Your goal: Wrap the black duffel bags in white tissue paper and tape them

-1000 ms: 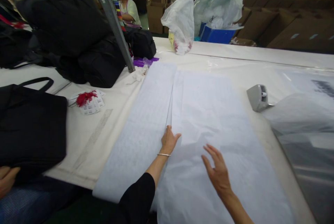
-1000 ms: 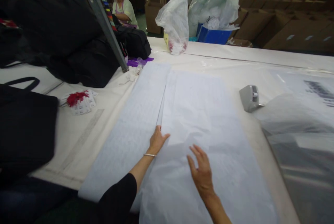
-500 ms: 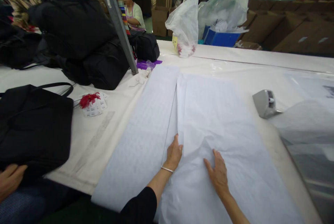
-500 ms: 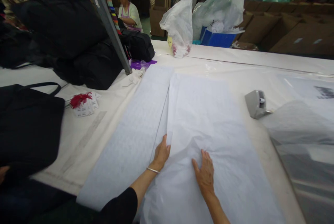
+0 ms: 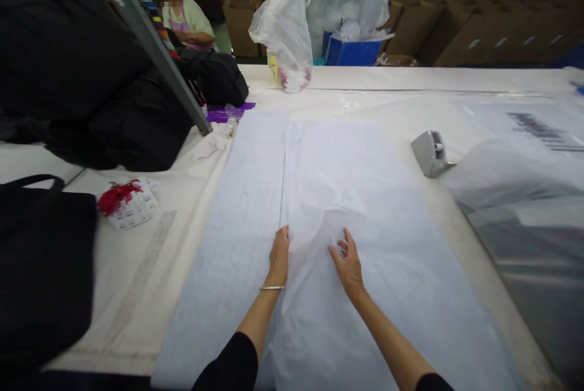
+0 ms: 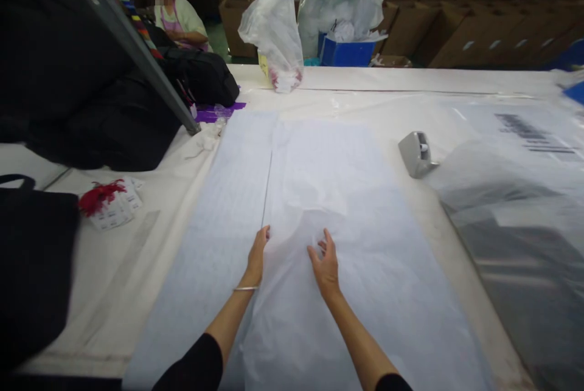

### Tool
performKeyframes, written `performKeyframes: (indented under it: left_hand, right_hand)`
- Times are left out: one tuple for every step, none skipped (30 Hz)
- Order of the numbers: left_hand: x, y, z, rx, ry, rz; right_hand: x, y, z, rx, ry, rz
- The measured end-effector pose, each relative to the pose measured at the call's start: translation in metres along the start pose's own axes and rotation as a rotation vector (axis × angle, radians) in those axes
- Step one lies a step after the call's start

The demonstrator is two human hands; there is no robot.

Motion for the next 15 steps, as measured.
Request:
performKeyframes:
  left_hand:
    - [0.002, -0.002, 0.003, -0.031, -0.033, -0.048]
    - [0.003, -0.003, 0.006, -0.053, -0.058, -0.085]
    - [0.004, -0.003, 0.009, -0.071, -0.075, -0.108]
    - [0.005, -0.003, 0.011, -0.093, -0.089, -0.114]
    - [0.006, -0.003, 0.013, -0.119, -0.101, -0.106]
    - [0.007, -0.003, 0.013, -0.148, -0.110, -0.099]
    - [0.008, -0.004, 0.012, -0.177, -0.115, -0.097]
    - [0.010, -0.006, 0.009, -0.203, -0.115, -0.100]
    - [0.011, -0.010, 0.004, -0.227, -0.106, -0.109]
    - [0.013, -0.014, -0.003, -0.249, -0.093, -0.122]
    - [0.016, -0.020, -0.012, -0.268, -0.074, -0.137]
    - [0.018, -0.027, -0.022, -0.285, -0.054, -0.153]
    - [0.020, -0.033, -0.033, -0.302, -0.034, -0.169]
    - [0.021, -0.040, -0.044, -0.317, -0.019, -0.184]
    - [0.021, -0.045, -0.056, -0.330, -0.009, -0.192]
  right_hand:
    - [0.002, 0.002, -0.001, 0.033, 0.017, 0.090]
    - [0.005, 0.003, -0.002, 0.063, 0.029, 0.167]
    - [0.007, 0.003, -0.004, 0.093, 0.037, 0.234]
    - [0.010, 0.002, -0.005, 0.123, 0.043, 0.293]
    - [0.012, 0.001, -0.006, 0.145, 0.040, 0.338]
    - [0.015, -0.002, -0.006, 0.158, 0.025, 0.366]
    - [0.018, -0.007, -0.004, 0.157, 0.000, 0.374]
    - [0.021, -0.012, 0.000, 0.142, -0.033, 0.367]
    - [0.024, -0.017, 0.005, 0.118, -0.072, 0.349]
    - [0.027, -0.022, 0.013, 0.090, -0.117, 0.325]
    - [0.029, -0.028, 0.022, 0.062, -0.168, 0.301]
    - [0.032, -0.034, 0.033, 0.037, -0.226, 0.277]
    - [0.034, -0.041, 0.045, 0.012, -0.296, 0.246]
    - [0.035, -0.049, 0.058, -0.014, -0.372, 0.204]
    - [0.034, -0.057, 0.072, -0.040, -0.452, 0.152]
Point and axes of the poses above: each hand's wrist, its own x-axis towards the middle knuckle, its own z-axis out of the palm, y = z × x, the point moved 4 cm from there along x, towards the middle knuckle, and after that the axes turned 11 degrees about -z, right-handed, at the moved point
